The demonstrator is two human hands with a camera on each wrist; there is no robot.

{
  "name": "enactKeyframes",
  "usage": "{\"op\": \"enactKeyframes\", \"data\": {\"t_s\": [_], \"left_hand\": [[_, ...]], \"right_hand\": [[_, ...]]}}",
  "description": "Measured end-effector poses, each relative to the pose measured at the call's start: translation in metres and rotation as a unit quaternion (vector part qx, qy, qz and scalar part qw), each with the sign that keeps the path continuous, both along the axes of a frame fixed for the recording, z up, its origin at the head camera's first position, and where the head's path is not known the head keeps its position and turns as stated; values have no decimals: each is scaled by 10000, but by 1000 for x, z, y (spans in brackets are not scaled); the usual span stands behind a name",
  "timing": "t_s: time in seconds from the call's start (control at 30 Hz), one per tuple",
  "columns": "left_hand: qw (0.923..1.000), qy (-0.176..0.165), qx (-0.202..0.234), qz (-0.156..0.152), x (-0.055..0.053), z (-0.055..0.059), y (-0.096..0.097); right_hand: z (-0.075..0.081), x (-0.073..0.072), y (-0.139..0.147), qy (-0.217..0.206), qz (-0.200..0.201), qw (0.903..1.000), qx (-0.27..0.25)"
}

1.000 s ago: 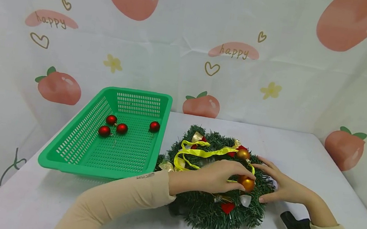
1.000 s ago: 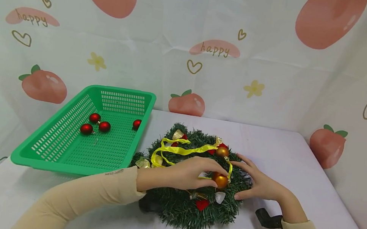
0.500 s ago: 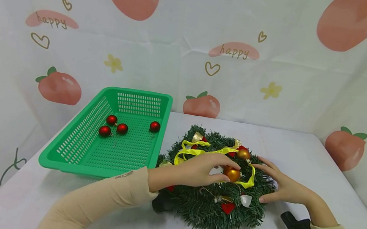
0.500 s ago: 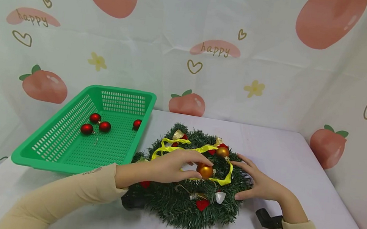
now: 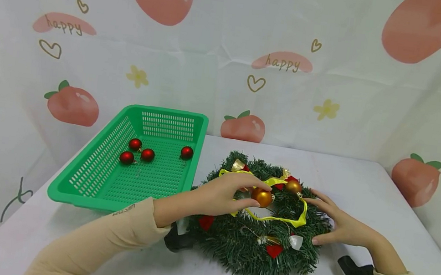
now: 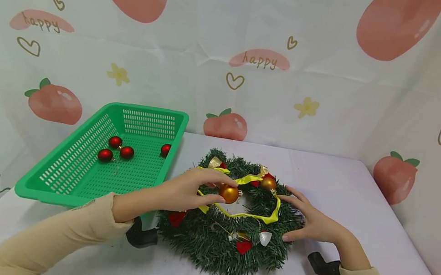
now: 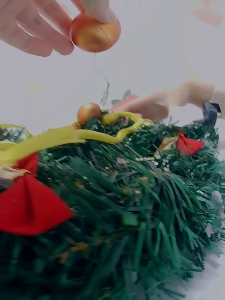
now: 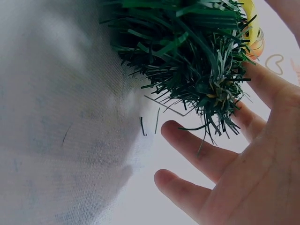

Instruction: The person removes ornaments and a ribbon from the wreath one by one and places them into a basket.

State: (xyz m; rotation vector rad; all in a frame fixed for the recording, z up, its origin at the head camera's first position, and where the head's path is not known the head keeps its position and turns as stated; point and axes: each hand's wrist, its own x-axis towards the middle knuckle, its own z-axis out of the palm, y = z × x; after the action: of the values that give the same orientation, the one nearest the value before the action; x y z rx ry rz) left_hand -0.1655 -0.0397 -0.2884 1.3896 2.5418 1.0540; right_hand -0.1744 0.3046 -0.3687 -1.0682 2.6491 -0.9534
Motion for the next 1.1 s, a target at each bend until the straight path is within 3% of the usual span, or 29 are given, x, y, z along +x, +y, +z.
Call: {"op": "enactKeyframes", "data": {"t_s": [0.13, 0.73, 1.1], "left_hand": [[9999, -66, 80, 73, 1, 4, -8], [9979, 375, 344, 392, 4, 18, -43], [9947, 317, 484, 852, 2, 29, -64]], "right_hand": [[0, 0, 0, 22, 45, 10000, 0], [0, 0, 1, 75, -13, 10000, 21], [1, 0, -1, 71, 41, 10000, 39]]}}
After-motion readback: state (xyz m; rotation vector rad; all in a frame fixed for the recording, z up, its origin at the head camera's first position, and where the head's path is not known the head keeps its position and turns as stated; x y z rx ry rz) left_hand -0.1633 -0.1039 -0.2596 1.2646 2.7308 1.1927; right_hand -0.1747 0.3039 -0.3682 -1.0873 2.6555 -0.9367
